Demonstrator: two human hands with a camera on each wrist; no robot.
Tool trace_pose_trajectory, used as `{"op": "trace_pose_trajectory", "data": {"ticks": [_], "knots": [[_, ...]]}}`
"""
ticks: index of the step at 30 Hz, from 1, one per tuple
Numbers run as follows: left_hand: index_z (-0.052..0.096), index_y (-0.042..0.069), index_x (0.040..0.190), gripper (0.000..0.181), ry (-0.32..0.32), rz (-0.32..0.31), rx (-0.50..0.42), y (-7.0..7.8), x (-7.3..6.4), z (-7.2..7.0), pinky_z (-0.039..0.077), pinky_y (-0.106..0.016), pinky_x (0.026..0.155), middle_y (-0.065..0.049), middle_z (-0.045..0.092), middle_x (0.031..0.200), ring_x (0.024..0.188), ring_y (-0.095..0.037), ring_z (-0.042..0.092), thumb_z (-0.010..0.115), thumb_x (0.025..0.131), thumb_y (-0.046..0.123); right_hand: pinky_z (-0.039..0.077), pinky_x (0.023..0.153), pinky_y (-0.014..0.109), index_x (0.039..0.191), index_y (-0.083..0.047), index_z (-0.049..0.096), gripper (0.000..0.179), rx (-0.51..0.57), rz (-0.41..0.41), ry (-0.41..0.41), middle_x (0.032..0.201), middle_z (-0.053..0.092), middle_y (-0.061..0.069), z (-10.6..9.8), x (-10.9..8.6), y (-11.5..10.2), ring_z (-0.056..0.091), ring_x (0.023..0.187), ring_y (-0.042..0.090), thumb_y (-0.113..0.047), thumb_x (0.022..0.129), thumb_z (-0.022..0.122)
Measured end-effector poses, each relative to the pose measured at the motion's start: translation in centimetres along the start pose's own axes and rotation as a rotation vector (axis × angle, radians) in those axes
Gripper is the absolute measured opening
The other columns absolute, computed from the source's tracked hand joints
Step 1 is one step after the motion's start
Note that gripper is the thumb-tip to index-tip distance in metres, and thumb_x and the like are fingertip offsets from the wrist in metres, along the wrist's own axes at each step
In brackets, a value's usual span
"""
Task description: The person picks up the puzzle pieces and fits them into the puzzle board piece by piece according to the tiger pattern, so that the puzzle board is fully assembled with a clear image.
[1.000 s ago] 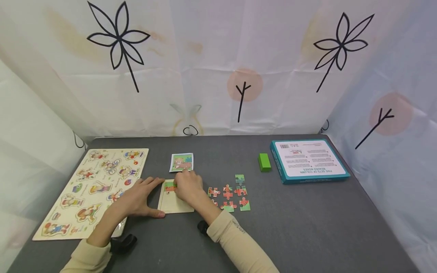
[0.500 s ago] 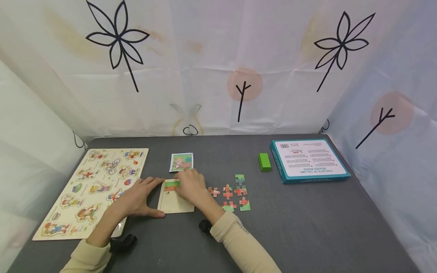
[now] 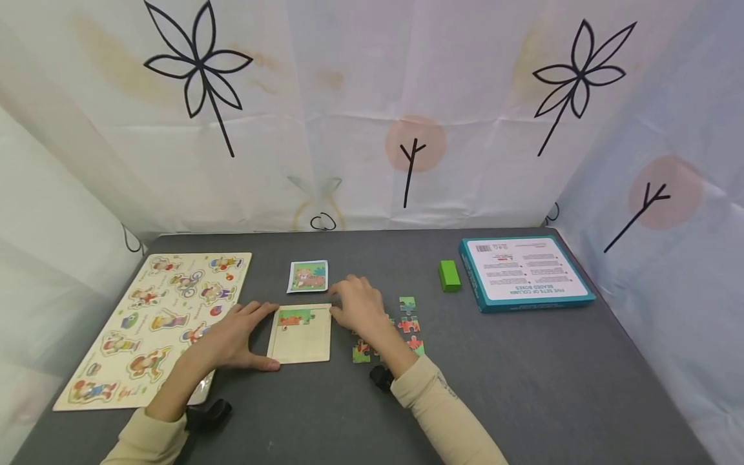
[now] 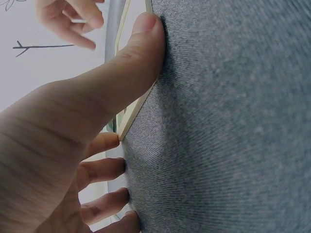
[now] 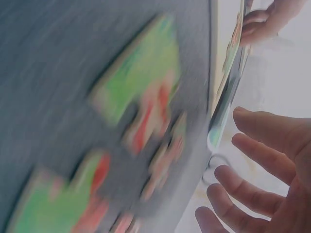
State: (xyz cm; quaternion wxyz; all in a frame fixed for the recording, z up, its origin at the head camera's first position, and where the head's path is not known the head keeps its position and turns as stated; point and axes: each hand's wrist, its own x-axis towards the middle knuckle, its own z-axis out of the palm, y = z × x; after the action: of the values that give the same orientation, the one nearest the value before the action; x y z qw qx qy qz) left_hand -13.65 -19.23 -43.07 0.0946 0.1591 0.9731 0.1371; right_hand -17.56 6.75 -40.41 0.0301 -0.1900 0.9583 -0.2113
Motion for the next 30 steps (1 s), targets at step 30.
{"op": "trace_pose_trajectory", "data": {"ticks": [30], "knots": [[0.05,0.012,0.15,0.113,0.001,0.008,-0.009,0.0,-0.1,-0.2,0.053,-0.063,0.089,-0.017,0.055,0.146,0.125,-0.044,0.053,0.09,0.06,0.067,0.057,0.078,0.05,0.124,-0.008,0.074,0.039,-0.041,0.133,-0.061,0.12,0.067,0.019,-3.6,-3.2,8.2,0.063,0.108,0.036,-0.023,0.088,0.081]]}}
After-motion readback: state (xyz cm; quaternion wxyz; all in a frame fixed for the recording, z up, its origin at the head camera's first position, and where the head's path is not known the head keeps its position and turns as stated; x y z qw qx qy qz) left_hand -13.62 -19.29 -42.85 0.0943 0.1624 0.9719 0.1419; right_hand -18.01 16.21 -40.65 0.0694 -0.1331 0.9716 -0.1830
